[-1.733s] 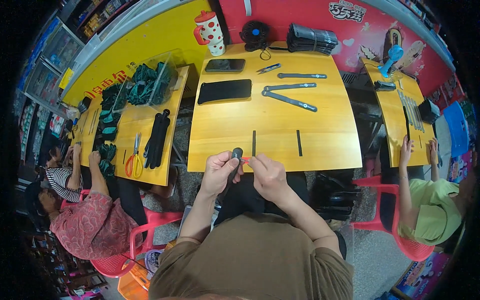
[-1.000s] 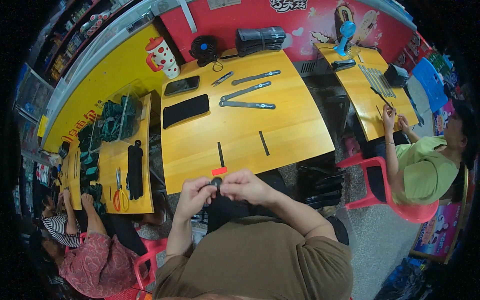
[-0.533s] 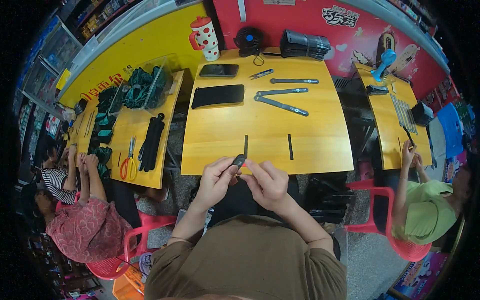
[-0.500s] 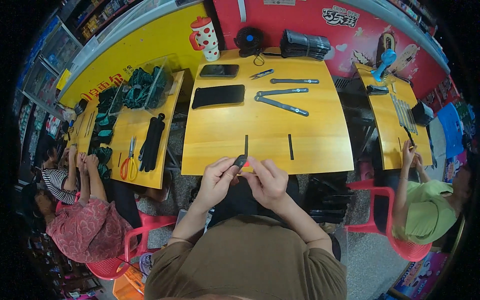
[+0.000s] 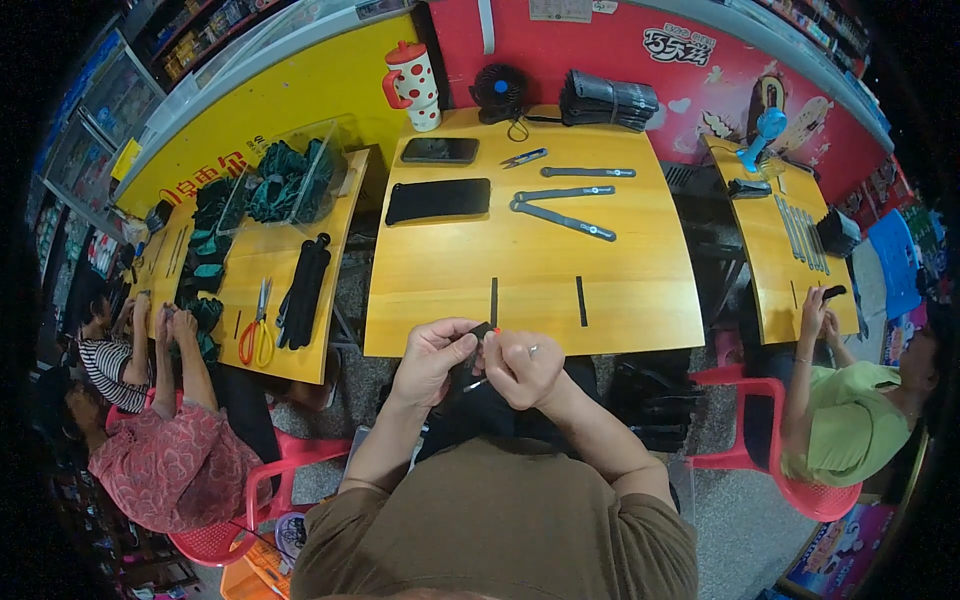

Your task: Assembling and inspecting small wristband components at a workshop table.

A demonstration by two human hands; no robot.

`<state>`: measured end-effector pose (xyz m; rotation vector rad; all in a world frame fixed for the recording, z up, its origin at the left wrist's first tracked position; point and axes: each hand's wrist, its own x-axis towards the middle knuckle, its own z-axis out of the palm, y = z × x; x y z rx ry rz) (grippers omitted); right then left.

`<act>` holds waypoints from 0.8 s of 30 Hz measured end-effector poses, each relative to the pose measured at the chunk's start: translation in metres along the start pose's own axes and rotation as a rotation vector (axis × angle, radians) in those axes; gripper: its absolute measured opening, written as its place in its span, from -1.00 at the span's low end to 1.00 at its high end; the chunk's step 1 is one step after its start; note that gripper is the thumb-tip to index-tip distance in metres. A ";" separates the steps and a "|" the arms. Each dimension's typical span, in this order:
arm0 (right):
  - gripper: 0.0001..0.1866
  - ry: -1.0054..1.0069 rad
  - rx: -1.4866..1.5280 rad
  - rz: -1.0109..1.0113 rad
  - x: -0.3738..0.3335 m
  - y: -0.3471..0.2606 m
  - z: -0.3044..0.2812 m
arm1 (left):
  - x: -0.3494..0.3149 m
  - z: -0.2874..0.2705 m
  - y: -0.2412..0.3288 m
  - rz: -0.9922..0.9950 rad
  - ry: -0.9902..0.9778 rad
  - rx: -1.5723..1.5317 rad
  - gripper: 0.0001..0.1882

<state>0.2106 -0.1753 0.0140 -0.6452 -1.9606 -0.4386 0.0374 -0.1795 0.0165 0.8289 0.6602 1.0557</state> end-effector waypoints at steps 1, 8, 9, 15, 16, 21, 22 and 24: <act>-0.78 0.014 0.002 -0.011 0.003 0.000 0.001 | 0.000 0.001 0.001 -0.020 -0.012 -0.084 -0.82; -0.77 0.049 0.261 0.274 0.017 0.002 0.009 | 0.004 0.000 0.004 -0.024 -0.010 -0.206 -0.81; -0.77 0.044 0.266 0.276 0.021 0.007 0.007 | 0.005 -0.003 0.006 -0.016 -0.045 -0.137 -0.81; -0.83 -0.449 0.156 0.009 0.050 0.021 -0.015 | 0.009 -0.007 0.012 -0.049 -0.019 -0.020 -0.85; -0.83 -0.447 0.152 0.011 0.054 0.020 -0.016 | 0.010 -0.007 0.013 -0.043 0.034 -0.007 -0.86; -0.88 -0.471 -0.032 -0.142 0.060 0.009 -0.002 | 0.012 -0.008 0.011 -0.039 0.174 -0.098 -0.82; -0.88 -0.466 -0.036 -0.135 0.058 0.005 0.001 | 0.011 -0.006 0.013 -0.093 0.255 -0.142 -0.79; -0.86 -0.550 -0.062 -0.206 0.051 -0.009 0.005 | 0.024 -0.033 0.008 0.039 0.306 -0.199 -0.78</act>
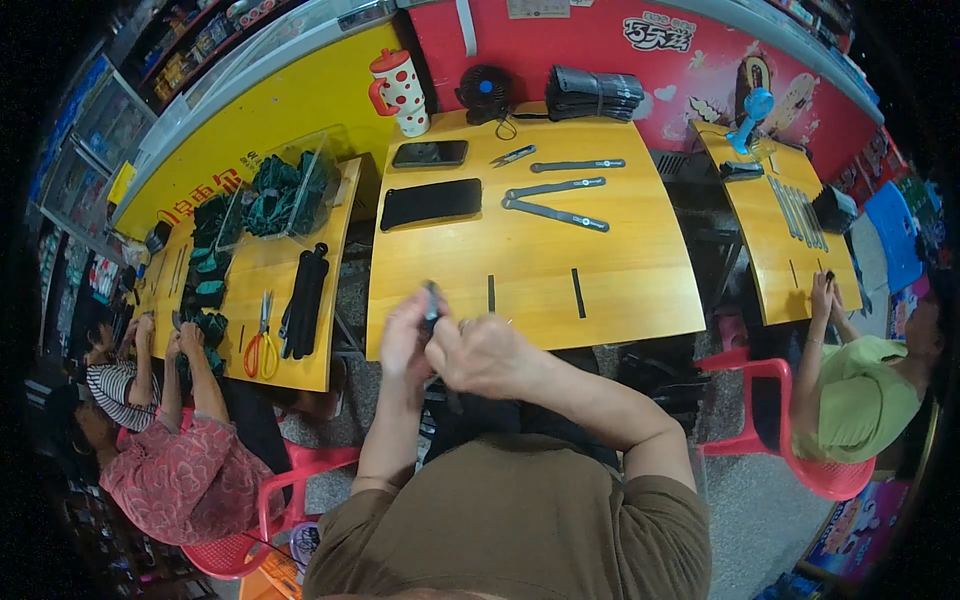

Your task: Assembling and inspecting small wristband components at a workshop table.

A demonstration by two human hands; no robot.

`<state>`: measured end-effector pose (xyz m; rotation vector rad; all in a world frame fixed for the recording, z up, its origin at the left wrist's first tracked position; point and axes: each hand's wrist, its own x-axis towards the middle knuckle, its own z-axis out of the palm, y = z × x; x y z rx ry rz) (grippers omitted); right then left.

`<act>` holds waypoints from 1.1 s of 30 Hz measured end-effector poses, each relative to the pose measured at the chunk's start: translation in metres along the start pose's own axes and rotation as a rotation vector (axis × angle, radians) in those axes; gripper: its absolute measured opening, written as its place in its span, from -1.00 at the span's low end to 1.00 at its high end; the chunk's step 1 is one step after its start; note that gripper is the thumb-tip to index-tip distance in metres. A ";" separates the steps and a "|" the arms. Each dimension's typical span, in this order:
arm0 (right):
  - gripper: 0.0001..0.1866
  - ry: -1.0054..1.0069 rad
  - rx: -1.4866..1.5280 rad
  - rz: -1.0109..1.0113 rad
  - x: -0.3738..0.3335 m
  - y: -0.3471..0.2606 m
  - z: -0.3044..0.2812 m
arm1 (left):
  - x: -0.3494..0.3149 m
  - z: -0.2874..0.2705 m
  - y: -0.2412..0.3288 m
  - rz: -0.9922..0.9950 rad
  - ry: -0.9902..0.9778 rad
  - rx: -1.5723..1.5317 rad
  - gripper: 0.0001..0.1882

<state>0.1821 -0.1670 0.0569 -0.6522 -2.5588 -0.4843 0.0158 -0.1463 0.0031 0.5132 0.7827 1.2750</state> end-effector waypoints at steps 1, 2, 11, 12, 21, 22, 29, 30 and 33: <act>-0.84 0.034 0.129 -0.071 -0.004 -0.008 0.004 | 0.014 -0.012 0.004 0.125 0.034 -0.086 -0.77; -0.84 -0.024 0.226 -0.090 -0.012 -0.017 -0.001 | 0.027 -0.024 0.021 0.152 0.109 -0.255 -0.77; -0.82 0.154 0.814 0.533 -0.128 0.074 -0.128 | 0.021 -0.134 0.184 0.629 0.348 -0.080 -0.75; -0.81 0.225 0.827 0.609 -0.138 0.085 -0.132 | 0.030 -0.110 0.176 0.568 0.359 0.118 -0.76; -0.91 0.578 1.143 1.135 -0.232 0.133 -0.071 | 0.109 -0.057 -0.003 0.832 0.015 1.689 -0.81; -0.91 0.560 1.101 1.159 -0.235 0.133 -0.073 | 0.105 -0.044 -0.005 0.967 0.075 1.924 -0.82; -0.96 0.607 1.017 1.217 -0.248 0.154 -0.084 | 0.157 0.052 -0.035 1.098 -0.437 1.690 -0.77; -0.97 0.626 0.984 1.222 -0.248 0.158 -0.083 | 0.162 0.069 -0.046 1.078 -0.481 1.708 -0.72; -0.98 0.677 0.979 1.239 -0.239 0.171 -0.084 | 0.187 0.083 -0.076 1.058 -0.573 1.865 -0.61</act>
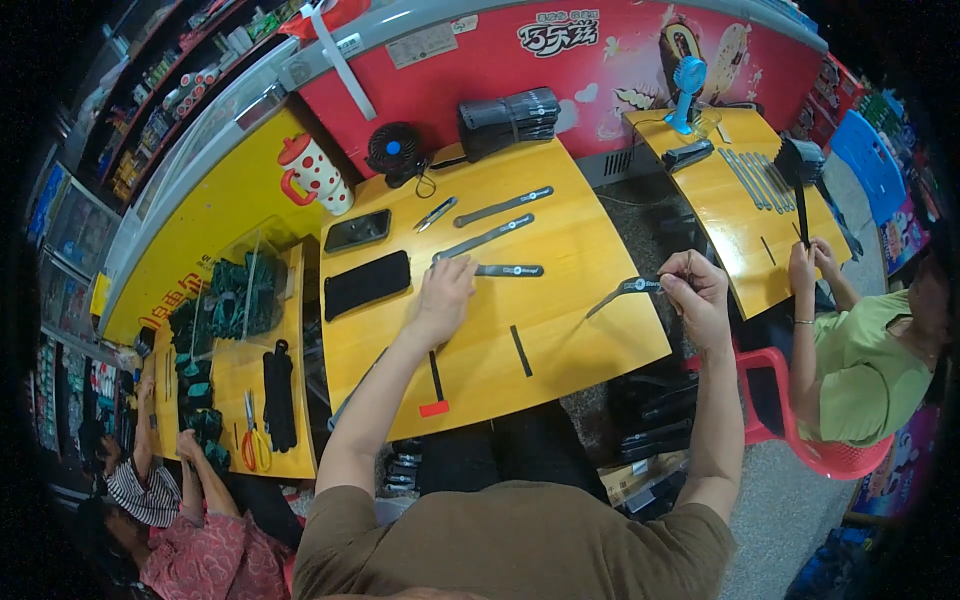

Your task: Assembling and inspecting small wristband components at a workshop table.

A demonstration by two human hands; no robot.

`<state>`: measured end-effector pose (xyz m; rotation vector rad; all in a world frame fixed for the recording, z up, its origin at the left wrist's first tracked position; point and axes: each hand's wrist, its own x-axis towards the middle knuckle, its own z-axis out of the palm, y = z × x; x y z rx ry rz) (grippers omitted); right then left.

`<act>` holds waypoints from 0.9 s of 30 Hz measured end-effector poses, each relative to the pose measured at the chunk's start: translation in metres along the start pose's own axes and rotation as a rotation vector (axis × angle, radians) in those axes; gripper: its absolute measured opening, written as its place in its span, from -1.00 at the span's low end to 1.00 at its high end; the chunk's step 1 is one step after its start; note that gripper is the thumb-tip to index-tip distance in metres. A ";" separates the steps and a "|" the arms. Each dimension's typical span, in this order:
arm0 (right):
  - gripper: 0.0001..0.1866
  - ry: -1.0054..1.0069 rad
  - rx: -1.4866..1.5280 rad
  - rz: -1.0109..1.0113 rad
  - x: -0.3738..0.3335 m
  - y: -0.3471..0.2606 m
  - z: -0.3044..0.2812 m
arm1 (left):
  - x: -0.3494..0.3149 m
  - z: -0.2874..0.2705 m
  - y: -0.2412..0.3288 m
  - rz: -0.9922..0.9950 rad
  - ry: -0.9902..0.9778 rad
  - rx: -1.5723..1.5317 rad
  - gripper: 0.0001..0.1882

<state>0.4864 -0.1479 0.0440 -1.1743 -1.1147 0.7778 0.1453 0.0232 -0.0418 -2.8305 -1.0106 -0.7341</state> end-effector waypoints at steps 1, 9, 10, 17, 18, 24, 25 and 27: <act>-0.98 0.007 -0.015 -0.005 0.004 0.006 -0.003 | 0.002 0.009 -0.001 0.007 -0.059 0.000 -0.61; -1.00 0.205 -0.012 0.004 0.042 0.048 -0.011 | 0.003 0.012 -0.001 0.013 -0.092 -0.118 -0.65; -0.99 0.184 0.053 0.006 0.052 0.042 -0.003 | 0.003 0.012 -0.003 0.033 -0.072 -0.119 -0.67; -0.98 0.125 0.243 -0.039 0.097 0.046 0.026 | 0.006 0.011 -0.009 0.023 -0.085 -0.195 -0.63; -0.98 0.104 0.242 -0.029 0.098 0.052 0.026 | 0.005 0.008 -0.009 0.001 -0.083 -0.196 -0.64; -0.93 0.172 -0.204 0.115 0.085 0.130 0.011 | 0.006 0.006 -0.011 -0.021 -0.088 -0.219 -0.64; -0.92 0.166 -0.326 0.056 0.085 0.141 0.009 | 0.005 0.005 -0.011 -0.017 -0.098 -0.219 -0.64; -0.96 0.101 -0.449 0.100 0.081 0.151 0.004 | 0.003 0.006 -0.012 -0.011 -0.082 -0.229 -0.64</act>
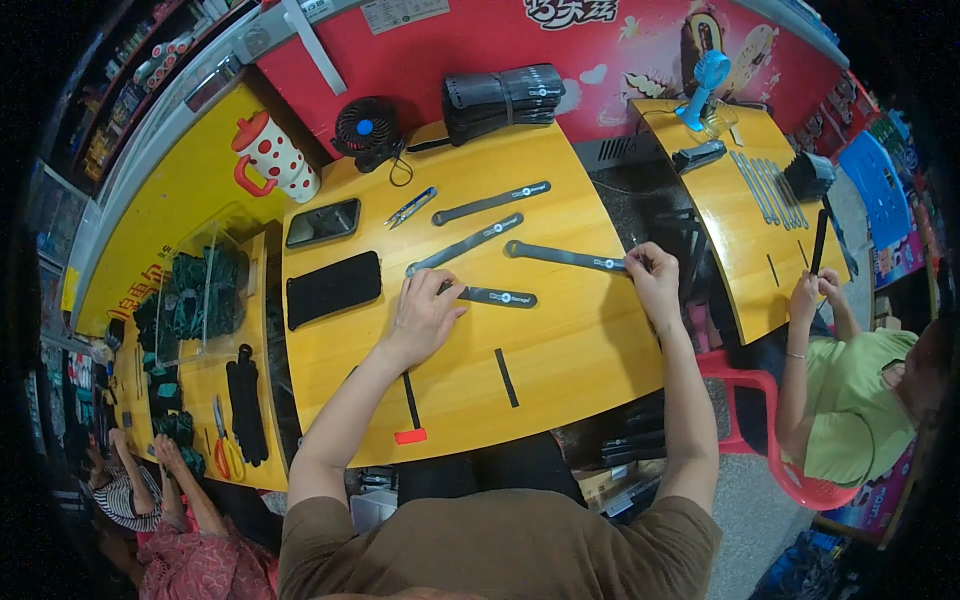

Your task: Assembling and inspecting small wristband components at a workshop table.

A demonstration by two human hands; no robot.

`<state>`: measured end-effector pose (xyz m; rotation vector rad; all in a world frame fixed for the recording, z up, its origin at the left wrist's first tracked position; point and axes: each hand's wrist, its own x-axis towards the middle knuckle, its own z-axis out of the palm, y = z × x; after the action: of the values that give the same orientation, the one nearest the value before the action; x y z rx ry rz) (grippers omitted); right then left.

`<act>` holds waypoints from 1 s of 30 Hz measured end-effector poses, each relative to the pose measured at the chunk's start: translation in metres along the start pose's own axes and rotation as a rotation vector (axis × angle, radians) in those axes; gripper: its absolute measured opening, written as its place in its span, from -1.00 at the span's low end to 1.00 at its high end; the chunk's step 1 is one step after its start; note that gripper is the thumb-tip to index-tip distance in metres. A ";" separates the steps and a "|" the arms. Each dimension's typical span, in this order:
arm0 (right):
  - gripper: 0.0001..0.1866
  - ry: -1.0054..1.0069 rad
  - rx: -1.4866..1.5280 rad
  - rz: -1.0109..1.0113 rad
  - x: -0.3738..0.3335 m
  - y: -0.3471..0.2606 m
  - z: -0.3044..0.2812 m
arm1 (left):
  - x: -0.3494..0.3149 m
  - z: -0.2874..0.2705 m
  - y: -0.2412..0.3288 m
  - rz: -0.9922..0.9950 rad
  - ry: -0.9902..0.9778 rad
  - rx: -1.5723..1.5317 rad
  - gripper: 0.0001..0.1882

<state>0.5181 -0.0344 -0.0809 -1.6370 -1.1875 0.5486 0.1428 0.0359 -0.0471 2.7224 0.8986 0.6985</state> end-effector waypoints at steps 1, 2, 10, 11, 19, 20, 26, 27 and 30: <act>-0.95 -0.055 -0.087 0.000 0.001 0.001 -0.001 | -0.001 0.000 0.000 0.013 0.008 -0.007 -0.63; -0.95 -0.058 -0.090 -0.003 -0.001 0.002 -0.003 | -0.001 -0.001 0.000 0.010 0.013 -0.008 -0.63; -0.79 -0.304 -0.508 -0.572 -0.064 -0.118 0.099 | 0.022 0.012 -0.027 -0.242 0.228 -0.018 -0.71; -0.80 -0.383 -0.632 -0.500 -0.070 -0.132 0.111 | 0.026 0.012 -0.031 -0.238 0.233 -0.017 -0.71; -0.81 -0.447 -0.683 -0.475 -0.063 -0.110 0.139 | 0.038 0.010 -0.041 -0.393 0.064 -0.041 -0.84; -0.82 -0.469 -0.677 -0.490 -0.063 -0.111 0.140 | 0.037 0.013 -0.041 -0.403 0.080 -0.067 -0.85; -0.87 -0.484 -0.644 -0.477 -0.058 -0.120 0.147 | 0.036 0.003 -0.041 -0.409 0.167 -0.352 -0.89; -0.87 -0.481 -0.644 -0.479 -0.056 -0.118 0.148 | 0.038 -0.002 -0.038 -0.405 0.169 -0.350 -0.89; -0.87 -0.429 -0.612 -0.501 -0.054 -0.116 0.150 | 0.041 -0.018 -0.028 -0.467 0.236 -0.952 -0.92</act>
<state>0.3254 -0.0119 -0.0463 -1.6503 -2.1682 0.2186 0.1488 0.0835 -0.0250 1.5598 0.8825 1.0109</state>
